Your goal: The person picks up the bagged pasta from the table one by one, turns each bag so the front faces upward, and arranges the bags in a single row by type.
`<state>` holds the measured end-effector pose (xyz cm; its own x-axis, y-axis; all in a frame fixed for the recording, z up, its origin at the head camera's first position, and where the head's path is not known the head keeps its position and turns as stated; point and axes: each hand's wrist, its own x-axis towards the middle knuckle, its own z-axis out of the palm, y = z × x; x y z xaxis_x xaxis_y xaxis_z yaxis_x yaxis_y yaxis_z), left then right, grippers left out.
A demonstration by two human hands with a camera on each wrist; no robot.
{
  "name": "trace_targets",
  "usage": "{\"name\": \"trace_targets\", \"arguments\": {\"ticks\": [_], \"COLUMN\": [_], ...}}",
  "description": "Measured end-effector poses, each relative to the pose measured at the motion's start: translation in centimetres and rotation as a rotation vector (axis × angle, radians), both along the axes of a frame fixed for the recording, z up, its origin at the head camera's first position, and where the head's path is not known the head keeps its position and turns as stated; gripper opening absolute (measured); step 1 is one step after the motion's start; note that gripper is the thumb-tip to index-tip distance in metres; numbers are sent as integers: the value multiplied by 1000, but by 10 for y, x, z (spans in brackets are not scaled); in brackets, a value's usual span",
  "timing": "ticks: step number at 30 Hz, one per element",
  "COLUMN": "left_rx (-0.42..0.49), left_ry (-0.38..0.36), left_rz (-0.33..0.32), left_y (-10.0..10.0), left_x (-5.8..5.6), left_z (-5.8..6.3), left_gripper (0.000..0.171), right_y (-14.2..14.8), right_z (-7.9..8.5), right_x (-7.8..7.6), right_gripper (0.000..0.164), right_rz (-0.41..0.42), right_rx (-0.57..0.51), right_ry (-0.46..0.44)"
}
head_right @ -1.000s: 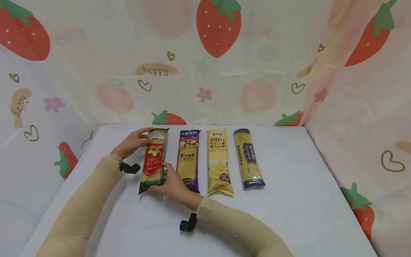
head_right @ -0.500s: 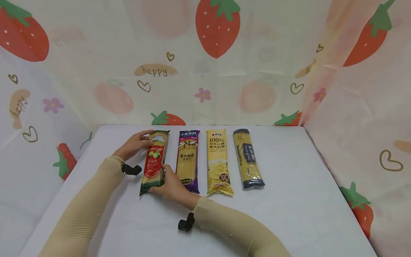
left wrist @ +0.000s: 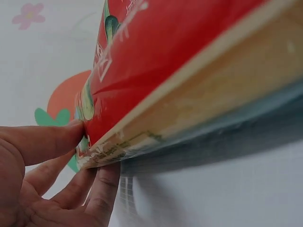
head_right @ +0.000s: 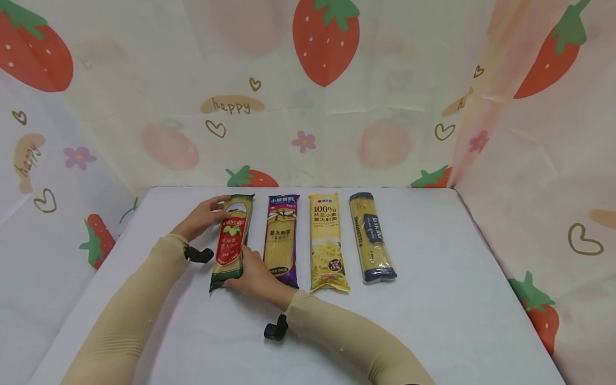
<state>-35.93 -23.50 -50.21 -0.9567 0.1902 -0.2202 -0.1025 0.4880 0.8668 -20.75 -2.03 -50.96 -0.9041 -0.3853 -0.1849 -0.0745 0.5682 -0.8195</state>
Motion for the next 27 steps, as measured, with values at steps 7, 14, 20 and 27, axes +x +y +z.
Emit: {"name": "trace_targets", "arguments": {"ticks": [7,14,20,27], "left_rx": [-7,-31,-50,-120], "left_ry": [-2,-11,37,136], "left_rz": [16,11,2,-17], "left_y": [-1,-1,-3,-1], "left_x": [-3,3,13,31], "left_z": [-2,-3,-3,3], "left_gripper": [71,67,61,55], "right_y": [-2,1,10,38], "right_z": [3,1,5,18], "right_x": [-2,-5,-2,4], "right_gripper": [95,94,88,76], "right_rz": [19,56,121,106], "right_rx": [26,70,101,14], "right_ry": [17,42,62,73]}}
